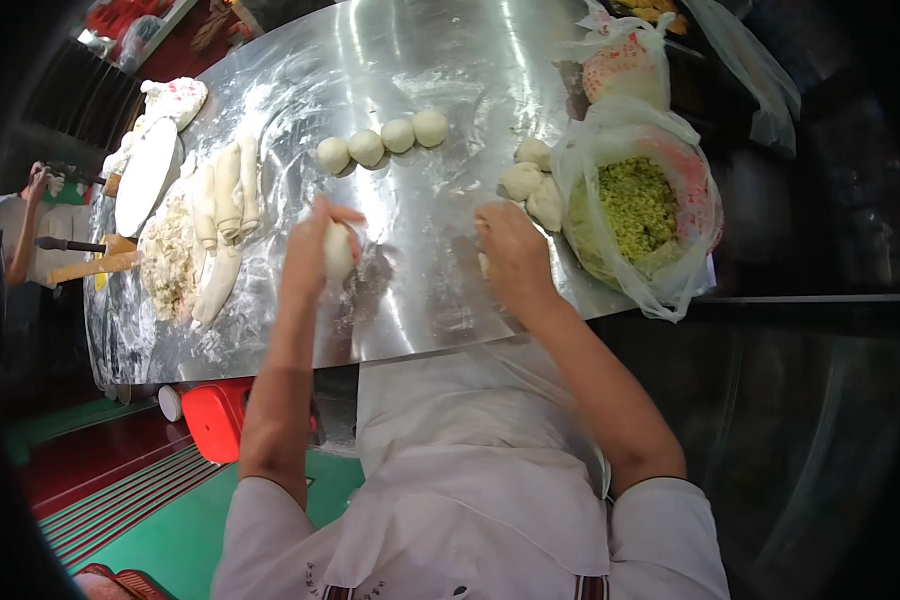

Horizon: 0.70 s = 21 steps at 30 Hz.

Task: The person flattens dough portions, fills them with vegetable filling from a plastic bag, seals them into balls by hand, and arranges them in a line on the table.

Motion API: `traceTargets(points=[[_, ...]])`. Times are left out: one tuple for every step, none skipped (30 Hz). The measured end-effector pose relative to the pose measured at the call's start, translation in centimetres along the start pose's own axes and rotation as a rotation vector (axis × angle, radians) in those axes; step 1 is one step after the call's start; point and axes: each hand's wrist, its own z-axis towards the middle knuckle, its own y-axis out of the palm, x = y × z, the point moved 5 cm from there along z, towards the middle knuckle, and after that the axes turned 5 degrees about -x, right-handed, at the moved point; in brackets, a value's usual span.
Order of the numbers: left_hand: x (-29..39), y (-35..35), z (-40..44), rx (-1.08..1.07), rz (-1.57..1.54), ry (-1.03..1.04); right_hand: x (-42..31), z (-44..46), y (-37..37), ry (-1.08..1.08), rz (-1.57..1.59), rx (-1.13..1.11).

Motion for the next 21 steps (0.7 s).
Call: traceTargets(points=[[0.0, -2.5, 1.0, 0.033, -0.007, 0.032, 0.3, -1.1, -0.8, 0.011, -0.065, -0.026], [0.1, -5.0, 2.3, 0.065, -0.015, 0.066, 0.5, -2.1, -1.5, 0.021, -0.133, -0.051], [0.2, -7.2, 3.6, 0.099, 0.096, 0.008, 0.9, -2.8, -2.2, 0.020, -0.125, -0.052], [0.4, -9.1, 4.8, 0.129, 0.206, -0.052, 1.5, -3.6, -2.8, 0.053, -0.133, -0.073], [0.8, -10.5, 5.8, 0.129, 0.209, -0.057, 1.7, -4.0, -3.1, 0.088, -0.143, -0.093], [1.4, -11.8, 6.7, 0.168, 0.271, -0.005, 1.4, -4.3, -3.1, 0.093, -0.140, -0.093], [2.0, -12.4, 7.6, 0.205, 0.333, 0.048, 1.3, -4.5, -3.2, 0.128, -0.205, -0.113], [2.7, -12.1, 8.7, 0.202, 0.336, 0.046, 1.3, -4.6, -3.1, 0.162, -0.270, -0.132], [2.9, -12.1, 9.7, 0.271, 0.391, -0.062, 1.2, -4.5, -2.8, 0.168, -0.269, -0.132], [3.0, -11.9, 10.5, 0.341, 0.445, -0.169, 0.9, -4.4, -2.3, 0.164, -0.262, -0.135], [2.6, -11.4, 11.4, 0.368, 0.579, -0.180, 0.7, -4.3, -1.8, 0.160, -0.255, -0.139], [1.6, -11.3, 12.5, 0.365, 0.584, -0.182, 0.6, -4.3, -1.4, 0.165, -0.252, -0.137], [1.4, -10.8, 13.3, 0.394, 0.713, -0.109, 0.4, -4.3, -0.9, 0.122, -0.268, -0.152], [1.4, -10.5, 14.0, 0.421, 0.841, -0.033, 0.4, -4.2, -0.4, 0.078, -0.284, -0.165], [1.0, -10.5, 14.3, 0.433, 0.946, -0.017, 0.4, -4.2, -0.1, 0.069, -0.257, -0.146], [1.4, -10.4, 14.3, 0.420, 0.949, -0.018, 0.7, -4.4, 0.3, 0.082, -0.260, -0.145], [1.3, -10.9, 14.5, 0.413, 0.832, -0.111, 1.0, -4.5, 0.4, 0.034, -0.221, -0.128], [1.0, -11.0, 14.6, 0.399, 0.713, -0.206, 1.3, -4.9, 0.3, -0.010, -0.187, -0.113], [2.6, -10.3, 14.2, 0.451, 0.890, -0.006, 1.7, -5.0, 0.2, 0.003, -0.143, -0.077], [4.5, -9.2, 12.9, 0.503, 1.057, 0.205, 2.2, -5.0, 0.1, 0.018, -0.157, -0.074], [6.6, -6.2, 10.6, 0.600, 1.078, 0.456, 2.8, -5.1, -0.6, 0.047, -0.132, 0.028]])
